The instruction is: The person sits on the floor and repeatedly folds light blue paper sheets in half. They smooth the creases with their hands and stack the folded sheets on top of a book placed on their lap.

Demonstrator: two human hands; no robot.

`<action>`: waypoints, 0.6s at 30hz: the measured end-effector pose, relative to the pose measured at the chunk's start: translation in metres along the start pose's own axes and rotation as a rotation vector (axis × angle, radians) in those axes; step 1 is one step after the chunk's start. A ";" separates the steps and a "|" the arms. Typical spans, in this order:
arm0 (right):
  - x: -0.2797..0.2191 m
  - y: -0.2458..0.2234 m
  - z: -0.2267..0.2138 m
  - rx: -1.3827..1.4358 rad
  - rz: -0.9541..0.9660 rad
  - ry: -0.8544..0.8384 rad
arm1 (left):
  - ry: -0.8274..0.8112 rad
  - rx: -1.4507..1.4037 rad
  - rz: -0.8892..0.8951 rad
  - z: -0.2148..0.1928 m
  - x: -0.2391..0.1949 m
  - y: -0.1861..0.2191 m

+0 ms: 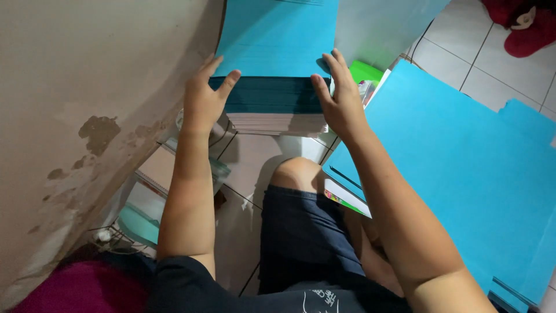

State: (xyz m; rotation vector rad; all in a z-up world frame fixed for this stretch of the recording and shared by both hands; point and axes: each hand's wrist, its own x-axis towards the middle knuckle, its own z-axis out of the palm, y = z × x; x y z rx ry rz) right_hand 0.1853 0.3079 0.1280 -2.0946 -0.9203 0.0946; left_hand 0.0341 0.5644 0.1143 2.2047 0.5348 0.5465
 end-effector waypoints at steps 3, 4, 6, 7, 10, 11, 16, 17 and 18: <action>0.004 0.002 0.003 0.019 0.008 0.027 | 0.011 0.019 -0.031 0.000 0.000 0.003; 0.002 0.002 0.003 0.021 0.013 0.026 | 0.007 0.021 -0.033 0.004 0.000 -0.001; 0.003 -0.001 0.004 -0.009 0.037 0.035 | 0.063 0.033 0.037 0.008 0.002 -0.007; 0.003 0.000 0.006 -0.007 0.037 0.036 | 0.062 0.035 0.038 0.010 0.003 -0.009; 0.004 0.008 0.013 -0.006 0.045 0.067 | 0.070 0.018 0.027 0.012 0.002 -0.007; 0.005 0.013 0.015 0.005 0.030 0.073 | 0.072 0.000 -0.010 0.012 0.001 -0.003; -0.025 0.021 -0.009 0.206 0.096 -0.017 | 0.287 0.048 0.021 0.054 -0.023 -0.034; -0.049 0.009 -0.028 0.254 0.037 -0.061 | 0.471 -0.011 0.143 0.065 -0.038 -0.026; -0.072 -0.003 -0.047 0.300 -0.023 -0.104 | 0.653 -0.079 0.265 0.077 -0.054 -0.017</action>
